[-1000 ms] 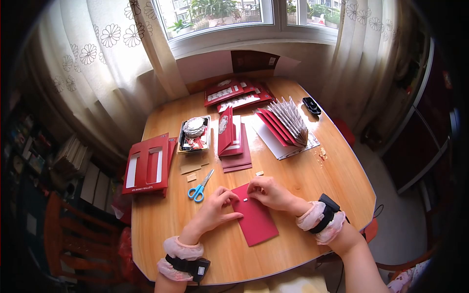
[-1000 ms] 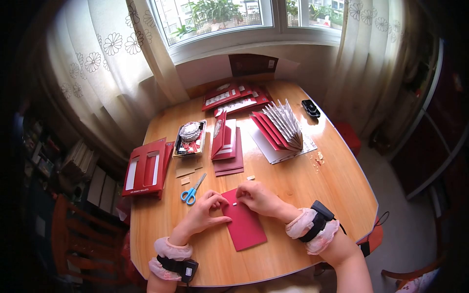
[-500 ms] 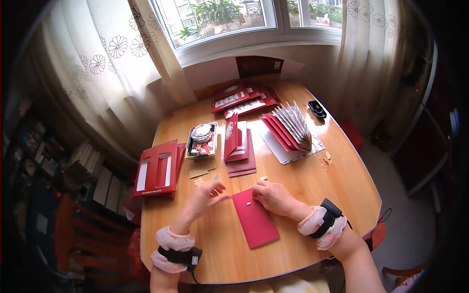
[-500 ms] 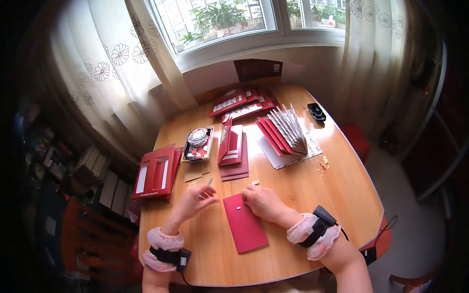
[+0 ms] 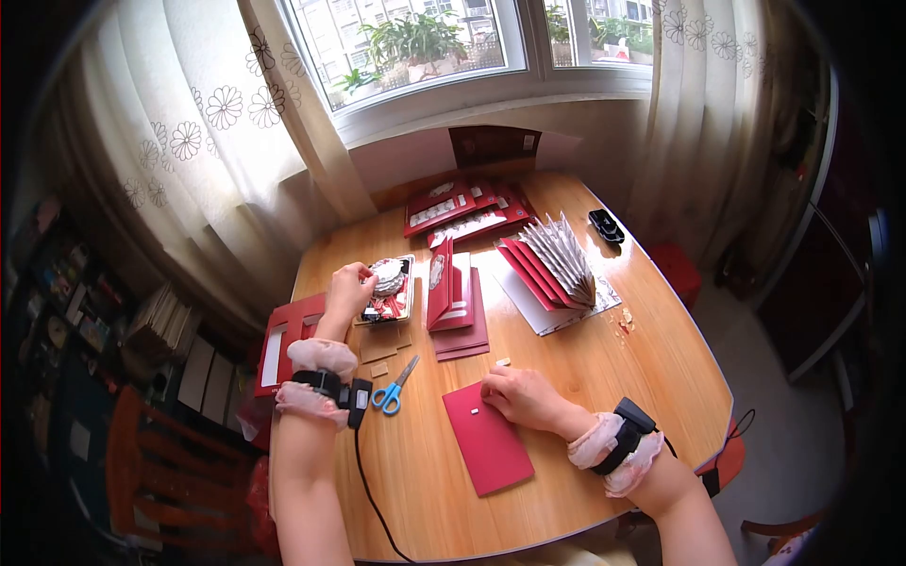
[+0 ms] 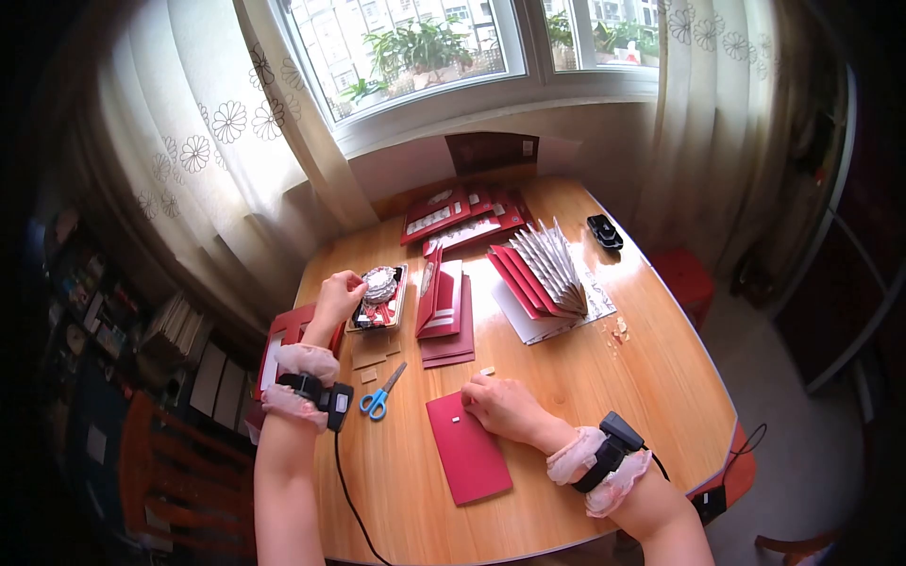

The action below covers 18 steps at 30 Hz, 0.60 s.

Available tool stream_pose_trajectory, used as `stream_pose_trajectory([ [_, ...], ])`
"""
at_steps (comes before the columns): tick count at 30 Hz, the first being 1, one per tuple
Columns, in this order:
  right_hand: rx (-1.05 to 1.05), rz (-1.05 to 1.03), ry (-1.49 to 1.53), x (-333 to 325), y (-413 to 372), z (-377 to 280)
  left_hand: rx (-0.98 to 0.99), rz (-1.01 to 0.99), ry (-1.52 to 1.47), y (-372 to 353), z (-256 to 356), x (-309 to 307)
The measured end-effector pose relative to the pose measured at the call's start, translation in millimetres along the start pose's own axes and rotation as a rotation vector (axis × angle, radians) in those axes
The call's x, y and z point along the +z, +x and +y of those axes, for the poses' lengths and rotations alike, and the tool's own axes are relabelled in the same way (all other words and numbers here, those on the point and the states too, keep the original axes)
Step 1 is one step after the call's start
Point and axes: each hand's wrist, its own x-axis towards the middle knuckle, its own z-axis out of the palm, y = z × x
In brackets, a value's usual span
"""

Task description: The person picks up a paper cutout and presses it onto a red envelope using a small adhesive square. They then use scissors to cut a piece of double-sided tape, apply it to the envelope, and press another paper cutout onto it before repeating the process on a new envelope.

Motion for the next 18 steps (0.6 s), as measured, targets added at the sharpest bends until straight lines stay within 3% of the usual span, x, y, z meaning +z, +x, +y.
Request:
stream_pose_trajectory([
  [5, -0.011, -0.013, 0.001, -1.6, 0.9, 0.2, -0.005, -0.063, 0.214, 26.4, 6.9, 25.6],
  [18, 0.003, -0.009, 0.002, -3.8, 2.9, -5.8, -0.074, -0.157, 0.275, 38.3, 14.1, 42.5],
])
